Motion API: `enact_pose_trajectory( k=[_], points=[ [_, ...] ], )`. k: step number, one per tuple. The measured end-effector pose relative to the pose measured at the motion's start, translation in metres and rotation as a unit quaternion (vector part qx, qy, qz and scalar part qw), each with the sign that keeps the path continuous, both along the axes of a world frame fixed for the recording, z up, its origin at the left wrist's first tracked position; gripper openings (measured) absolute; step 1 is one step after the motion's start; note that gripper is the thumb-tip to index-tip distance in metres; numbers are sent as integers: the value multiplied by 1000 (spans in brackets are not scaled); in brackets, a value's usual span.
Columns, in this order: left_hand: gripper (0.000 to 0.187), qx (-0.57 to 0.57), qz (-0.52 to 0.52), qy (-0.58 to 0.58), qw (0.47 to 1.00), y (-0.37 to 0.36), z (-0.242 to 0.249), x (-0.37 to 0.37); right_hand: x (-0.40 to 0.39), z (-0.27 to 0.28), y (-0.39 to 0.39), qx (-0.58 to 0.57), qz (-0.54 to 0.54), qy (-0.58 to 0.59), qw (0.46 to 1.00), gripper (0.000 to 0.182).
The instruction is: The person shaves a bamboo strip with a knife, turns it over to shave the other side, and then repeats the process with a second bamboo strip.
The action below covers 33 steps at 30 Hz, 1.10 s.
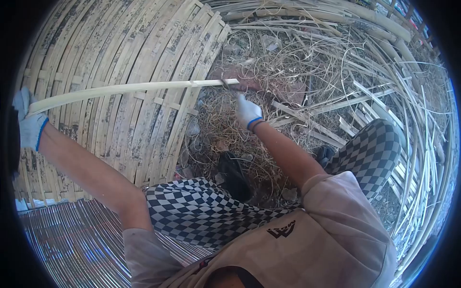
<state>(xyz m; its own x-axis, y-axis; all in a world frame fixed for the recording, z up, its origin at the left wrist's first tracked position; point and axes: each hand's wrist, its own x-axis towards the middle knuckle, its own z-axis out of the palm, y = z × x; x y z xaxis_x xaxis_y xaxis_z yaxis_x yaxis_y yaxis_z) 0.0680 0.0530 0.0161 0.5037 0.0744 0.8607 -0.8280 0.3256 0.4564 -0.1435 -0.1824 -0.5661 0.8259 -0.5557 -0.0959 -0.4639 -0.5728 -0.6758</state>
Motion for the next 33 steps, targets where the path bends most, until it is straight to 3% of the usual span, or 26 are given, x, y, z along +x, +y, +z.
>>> enact_pose_trajectory(
  k=[2,4,6,10,11,13,14,15,16,17,18,19,20,23,24,26,27,28,29,31,33],
  points=[
    [42,-69,15,64,995,-29,-16,-40,-1,-5,-7,3,-16,30,999,31],
    [44,12,-34,2,999,14,-4,33,-6,-12,-6,-5,-18,27,999,28],
    [47,8,-51,-2,999,26,-1,32,-1,-18,-9,-29,-11,-30,999,25],
    [61,-40,24,4,999,-65,-29,-98,-6,45,0,-26,3,-58,998,22],
    [63,-15,28,-7,999,-63,-31,-97,-17,78,9,-29,12,-52,998,19],
    [57,35,-79,-10,996,-41,-23,-66,-28,74,14,-24,29,-56,998,17],
    [50,62,-188,-1,980,-8,-11,-17,-29,70,17,-21,39,-61,997,16],
    [50,55,-190,5,980,-7,-9,-20,-31,31,13,-29,40,-59,997,18],
    [49,48,-191,12,980,-7,-7,-24,-26,-8,5,-9,-30,57,998,24],
    [55,4,-89,18,996,-47,-23,-81,-23,-41,-7,28,-62,121,990,32],
    [61,-39,13,24,999,-68,-31,-113,-26,-44,-14,6,-46,146,988,33],
    [56,17,-74,16,997,-57,-28,-107,-26,-40,-18,11,-36,147,989,32],
    [52,16,-82,4,996,-52,-29,-99,-24,-33,-27,10,-24,147,989,31],
    [41,-32,-93,11,995,-66,-30,-102,5,-70,-58,-84,147,157,973,35],
    [37,-68,-99,35,992,-74,-28,-109,2,-40,-62,-40,104,119,987,35],
    [19,36,-75,-32,996,-70,-32,-121,-27,58,-47,51,20,36,998,37],
    [19,31,-82,-11,996,-77,-31,-136,-35,88,-40,-6,21,-72,997,35],
    [19,26,-90,10,996,-80,-29,-147,-39,128,-36,-11,33,-110,993,33],
    [15,28,-143,15,989,-75,-28,-132,-48,173,-29,-14,43,-145,988,32],
    [27,37,-250,24,967,-70,-29,-89,-64,250,-13,12,62,-209,976,28],
    [24,11,-315,9,949,-74,-32,-98,-71,306,1,47,79,-267,959,24]
  ],
)
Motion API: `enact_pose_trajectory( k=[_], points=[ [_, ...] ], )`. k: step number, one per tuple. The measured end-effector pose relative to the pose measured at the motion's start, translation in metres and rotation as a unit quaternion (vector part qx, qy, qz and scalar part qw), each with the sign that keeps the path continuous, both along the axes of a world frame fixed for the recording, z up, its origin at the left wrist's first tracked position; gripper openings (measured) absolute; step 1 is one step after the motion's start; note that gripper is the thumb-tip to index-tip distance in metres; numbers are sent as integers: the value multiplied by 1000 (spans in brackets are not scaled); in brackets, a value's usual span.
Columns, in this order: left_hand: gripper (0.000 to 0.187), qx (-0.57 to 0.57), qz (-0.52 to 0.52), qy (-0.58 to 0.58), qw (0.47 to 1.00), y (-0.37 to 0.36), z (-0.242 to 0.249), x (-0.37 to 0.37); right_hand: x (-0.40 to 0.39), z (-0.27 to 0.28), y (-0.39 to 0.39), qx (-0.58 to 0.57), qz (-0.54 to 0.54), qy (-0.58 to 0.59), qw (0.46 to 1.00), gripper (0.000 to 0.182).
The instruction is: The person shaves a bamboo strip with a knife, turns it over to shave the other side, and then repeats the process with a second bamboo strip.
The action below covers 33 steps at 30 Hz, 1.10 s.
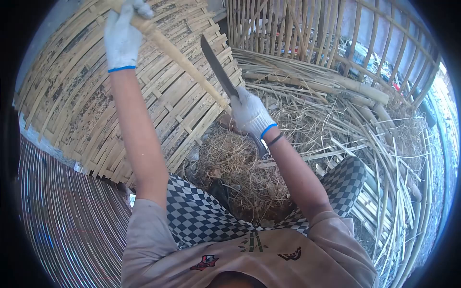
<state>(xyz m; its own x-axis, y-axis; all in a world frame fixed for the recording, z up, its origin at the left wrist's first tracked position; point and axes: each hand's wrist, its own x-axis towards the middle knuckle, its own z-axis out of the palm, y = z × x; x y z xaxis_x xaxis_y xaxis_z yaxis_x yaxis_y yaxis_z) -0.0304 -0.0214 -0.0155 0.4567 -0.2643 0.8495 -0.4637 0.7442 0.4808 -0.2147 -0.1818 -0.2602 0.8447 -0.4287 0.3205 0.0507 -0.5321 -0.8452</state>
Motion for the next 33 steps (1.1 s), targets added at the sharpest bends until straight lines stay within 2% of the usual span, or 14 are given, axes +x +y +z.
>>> enact_pose_trajectory(
  k=[3,5,6,12,16,19,21,23,25,26,29,30,31,33],
  points=[
    [17,-10,-105,27,994,-5,1,-17,-3,56,16,-36,8,-97,995,21],
    [21,-8,-223,36,974,-7,-2,-15,-27,111,35,-5,35,-62,997,21],
    [28,5,-172,32,985,-10,-1,-24,-34,128,41,12,48,-44,998,20],
    [32,0,-50,-22,999,-25,-2,-49,-19,165,45,-314,22,-112,942,16],
    [33,-1,4,-7,1000,-30,-3,-58,-16,164,48,-365,2,-107,925,11],
    [32,-18,8,24,1000,-40,-3,-69,-14,167,41,-313,-15,-104,944,20],
    [31,-43,-240,62,968,-34,-3,-60,-5,155,56,-190,-71,-49,978,25],
    [31,-53,-243,52,967,-35,-3,-55,-14,157,49,-196,-21,-29,980,27],
    [31,-41,2,-3,999,-38,-3,-57,-13,166,44,-250,-34,-45,967,26],
    [31,-37,-7,-15,999,-42,-3,-54,-7,163,48,-180,-35,-135,974,26],
    [31,-55,52,-15,997,-40,-4,-50,9,137,54,-207,-53,-69,974,29],
    [32,-60,-121,21,991,-35,-1,-48,-1,150,48,-228,19,75,971,28],
    [32,-60,-281,78,955,-30,1,-45,-2,151,50,-196,2,15,981,28],
    [31,-63,35,-8,997,-40,-1,-44,-5,148,62,-133,-26,-100,986,27]
  ],
)
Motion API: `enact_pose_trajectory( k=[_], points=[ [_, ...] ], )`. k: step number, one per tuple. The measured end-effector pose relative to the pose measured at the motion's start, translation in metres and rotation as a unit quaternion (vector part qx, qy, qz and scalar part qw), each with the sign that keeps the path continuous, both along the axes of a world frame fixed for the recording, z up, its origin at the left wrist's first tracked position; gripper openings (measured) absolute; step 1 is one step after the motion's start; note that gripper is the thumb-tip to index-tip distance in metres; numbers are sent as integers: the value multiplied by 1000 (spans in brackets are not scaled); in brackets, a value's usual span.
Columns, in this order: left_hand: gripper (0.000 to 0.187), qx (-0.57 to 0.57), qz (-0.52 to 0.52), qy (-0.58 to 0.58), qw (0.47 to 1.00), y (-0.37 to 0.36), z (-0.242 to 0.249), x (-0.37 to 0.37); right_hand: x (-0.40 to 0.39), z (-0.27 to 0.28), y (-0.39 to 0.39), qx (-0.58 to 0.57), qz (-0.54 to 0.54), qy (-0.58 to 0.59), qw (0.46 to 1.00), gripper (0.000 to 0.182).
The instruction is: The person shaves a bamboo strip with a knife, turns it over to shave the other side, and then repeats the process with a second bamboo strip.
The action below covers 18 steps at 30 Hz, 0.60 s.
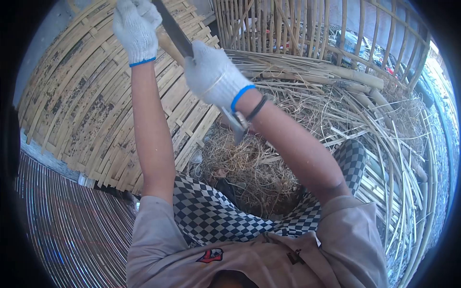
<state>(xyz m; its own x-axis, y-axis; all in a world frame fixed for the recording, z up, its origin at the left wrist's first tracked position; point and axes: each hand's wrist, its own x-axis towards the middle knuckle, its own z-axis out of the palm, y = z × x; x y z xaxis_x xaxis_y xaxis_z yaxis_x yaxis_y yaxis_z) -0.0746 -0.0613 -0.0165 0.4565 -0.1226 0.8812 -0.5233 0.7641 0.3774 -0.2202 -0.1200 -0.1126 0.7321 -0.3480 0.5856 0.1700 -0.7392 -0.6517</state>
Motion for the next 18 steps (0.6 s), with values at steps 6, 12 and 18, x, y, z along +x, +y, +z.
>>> enact_pose_trajectory(
  k=[6,12,18],
  points=[
    [28,-18,-172,63,983,14,2,31,7,-2,-3,-41,5,86,995,27],
    [28,-16,1,5,1000,16,-1,23,8,-9,-7,-20,14,132,991,19],
    [29,-9,-180,62,982,14,-2,19,14,-23,-2,-42,0,25,999,23]
  ],
)
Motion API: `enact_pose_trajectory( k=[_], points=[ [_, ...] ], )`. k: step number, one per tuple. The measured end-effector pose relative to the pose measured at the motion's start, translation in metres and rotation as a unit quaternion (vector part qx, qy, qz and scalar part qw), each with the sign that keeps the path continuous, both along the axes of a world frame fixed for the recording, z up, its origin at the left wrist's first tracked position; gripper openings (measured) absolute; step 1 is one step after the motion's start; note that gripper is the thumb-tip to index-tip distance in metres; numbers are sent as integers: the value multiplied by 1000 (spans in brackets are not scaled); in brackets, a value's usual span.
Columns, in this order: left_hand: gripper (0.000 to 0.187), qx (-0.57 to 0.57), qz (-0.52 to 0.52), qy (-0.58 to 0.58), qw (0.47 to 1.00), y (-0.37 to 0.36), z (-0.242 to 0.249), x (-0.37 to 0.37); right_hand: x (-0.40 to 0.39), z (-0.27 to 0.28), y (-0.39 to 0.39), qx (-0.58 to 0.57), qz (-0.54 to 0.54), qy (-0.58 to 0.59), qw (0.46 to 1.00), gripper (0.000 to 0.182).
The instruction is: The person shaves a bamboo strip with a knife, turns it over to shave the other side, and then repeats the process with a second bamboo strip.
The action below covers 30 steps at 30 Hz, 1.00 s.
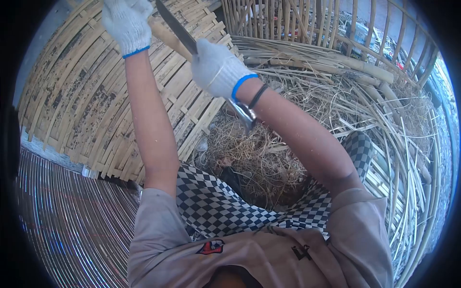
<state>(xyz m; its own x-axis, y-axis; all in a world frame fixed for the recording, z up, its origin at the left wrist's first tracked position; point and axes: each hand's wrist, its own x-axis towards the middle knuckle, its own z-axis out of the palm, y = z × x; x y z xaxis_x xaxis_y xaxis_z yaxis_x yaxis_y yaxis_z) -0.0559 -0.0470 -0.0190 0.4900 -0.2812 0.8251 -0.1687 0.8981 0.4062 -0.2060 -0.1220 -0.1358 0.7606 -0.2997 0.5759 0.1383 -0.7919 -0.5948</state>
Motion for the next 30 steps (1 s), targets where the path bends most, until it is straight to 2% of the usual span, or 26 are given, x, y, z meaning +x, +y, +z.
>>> enact_pose_trajectory(
  k=[1,2,4,5,6,7,10,11,14,15,18,19,21,22,23,25,27,29,30],
  points=[
    [29,3,-183,60,981,12,2,4,-4,8,-1,0,4,59,998,22],
    [29,-2,-183,49,982,9,2,8,-6,15,-5,-3,6,117,993,21],
    [29,-12,-183,28,983,4,5,3,-3,10,-6,-77,20,1,997,24],
    [29,-12,-10,-38,999,-4,3,0,2,6,0,-25,13,-29,999,24],
    [29,-2,164,-105,981,-7,0,0,2,1,8,32,6,-58,998,25],
    [29,-9,180,-91,979,-5,0,0,7,-4,7,33,-5,-12,999,24],
    [30,-4,148,-83,985,8,1,6,-3,19,1,33,-3,160,987,25],
    [30,-13,157,-82,984,3,4,11,-2,10,4,1,-5,45,999,26],
    [30,-5,193,-62,979,-1,-1,-1,15,-32,4,31,-16,-18,999,24],
    [30,-11,211,-51,976,4,-2,2,16,-37,-6,68,-14,103,992,21],
    [30,2,137,-81,987,7,2,17,9,-41,-8,-4,-25,19,1000,20],
    [29,4,171,-49,984,1,4,2,12,-51,-3,33,-22,-34,999,21],
    [30,8,196,-80,977,3,-2,0,37,-99,-14,59,-42,50,996,21],
    [30,4,208,-98,973,3,0,1,41,-102,-17,66,-52,86,993,21],
    [30,7,178,-86,980,6,1,6,43,-106,-24,112,-26,111,987,20],
    [31,7,114,-62,992,17,6,38,35,-83,-22,47,-22,112,992,23],
    [31,-4,-83,1,997,18,7,88,23,-76,-6,41,-32,95,994,26],
    [26,18,90,-124,988,17,4,39,37,-107,-7,83,-60,104,989,19],
    [24,37,120,-109,986,26,4,46,47,-130,-6,104,-72,109,986,16]
  ],
)
